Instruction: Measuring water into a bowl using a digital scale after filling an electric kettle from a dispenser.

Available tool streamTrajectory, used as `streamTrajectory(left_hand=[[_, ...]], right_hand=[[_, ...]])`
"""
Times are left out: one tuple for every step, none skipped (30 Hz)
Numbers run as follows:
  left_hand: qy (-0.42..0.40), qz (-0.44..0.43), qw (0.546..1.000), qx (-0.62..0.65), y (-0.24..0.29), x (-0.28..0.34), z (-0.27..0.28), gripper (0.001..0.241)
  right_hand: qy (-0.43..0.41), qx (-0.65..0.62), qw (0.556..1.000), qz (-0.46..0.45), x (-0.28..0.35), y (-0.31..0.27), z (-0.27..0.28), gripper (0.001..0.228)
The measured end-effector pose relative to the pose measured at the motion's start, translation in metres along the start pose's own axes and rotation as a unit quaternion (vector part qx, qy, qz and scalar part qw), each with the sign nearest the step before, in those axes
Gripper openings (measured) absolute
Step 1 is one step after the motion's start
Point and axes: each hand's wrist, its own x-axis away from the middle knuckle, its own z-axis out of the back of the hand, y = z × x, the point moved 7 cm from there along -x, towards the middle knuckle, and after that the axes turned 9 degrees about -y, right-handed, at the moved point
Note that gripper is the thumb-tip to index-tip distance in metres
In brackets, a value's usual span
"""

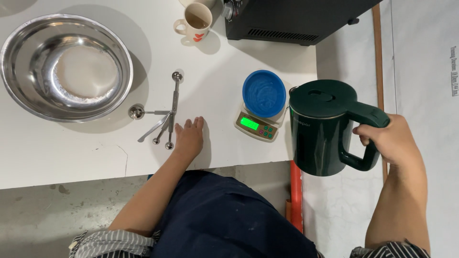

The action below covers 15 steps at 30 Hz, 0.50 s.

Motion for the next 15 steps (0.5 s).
streamTrajectory(left_hand=[[-0.006, 0.002, 1.000, 0.001, 0.000, 0.000, -0.001, 0.069], [-0.006, 0.002, 1.000, 0.001, 0.000, -0.001, -0.003, 0.069], [-0.005, 0.002, 1.000, -0.004, -0.001, -0.002, -0.004, 0.069], [-0.004, 0.003, 1.000, -0.009, -0.001, -0.002, -0.006, 0.070], [-0.004, 0.003, 1.000, -0.009, -0.001, -0.002, -0.008, 0.070], [-0.001, 0.004, 1.000, -0.014, -0.001, -0.002, -0.008, 0.070], [0.002, 0.004, 1.000, -0.019, -0.002, -0.002, -0.008, 0.069], [0.003, 0.004, 1.000, -0.019, -0.001, -0.001, -0.007, 0.069], [0.001, 0.004, 1.000, -0.023, -0.001, -0.001, -0.007, 0.070], [-0.002, 0.005, 1.000, -0.028, -0.001, 0.000, -0.006, 0.070], [-0.001, 0.005, 1.000, -0.028, -0.001, 0.001, -0.005, 0.070], [-0.004, 0.006, 1.000, -0.029, -0.001, 0.000, -0.005, 0.070], [-0.007, 0.006, 1.000, -0.029, -0.001, 0.000, -0.005, 0.070], [-0.006, 0.006, 1.000, -0.029, -0.001, -0.001, -0.008, 0.070], [-0.003, 0.007, 1.000, -0.026, -0.001, -0.002, -0.010, 0.070]], right_hand=[[0.009, -0.010, 1.000, -0.003, 0.003, 0.002, 0.002, 0.012], [0.009, -0.010, 1.000, -0.003, 0.004, 0.004, 0.004, 0.012], [0.020, -0.012, 1.000, 0.000, 0.006, 0.006, 0.007, 0.010], [0.030, -0.013, 0.999, 0.003, 0.008, 0.007, 0.009, 0.009], [0.030, -0.013, 0.999, 0.004, 0.010, 0.007, 0.010, 0.009], [0.042, -0.027, 0.999, 0.003, 0.012, 0.008, 0.012, 0.006], [0.053, -0.040, 0.998, 0.002, 0.014, 0.008, 0.013, 0.005], [0.053, -0.040, 0.998, 0.002, 0.014, 0.013, 0.015, 0.005], [0.055, -0.087, 0.994, 0.034, 0.014, 0.015, 0.017, 0.005], [0.057, -0.134, 0.987, 0.067, 0.014, 0.016, 0.020, 0.006], [0.057, -0.134, 0.987, 0.067, 0.015, 0.017, 0.021, 0.006], [0.057, -0.154, 0.983, 0.079, 0.015, 0.018, 0.022, 0.006], [0.057, -0.174, 0.979, 0.092, 0.016, 0.019, 0.023, 0.007], [0.058, -0.174, 0.979, 0.092, 0.017, 0.016, 0.023, 0.007], [0.062, -0.168, 0.980, 0.082, 0.018, 0.014, 0.024, 0.006]])
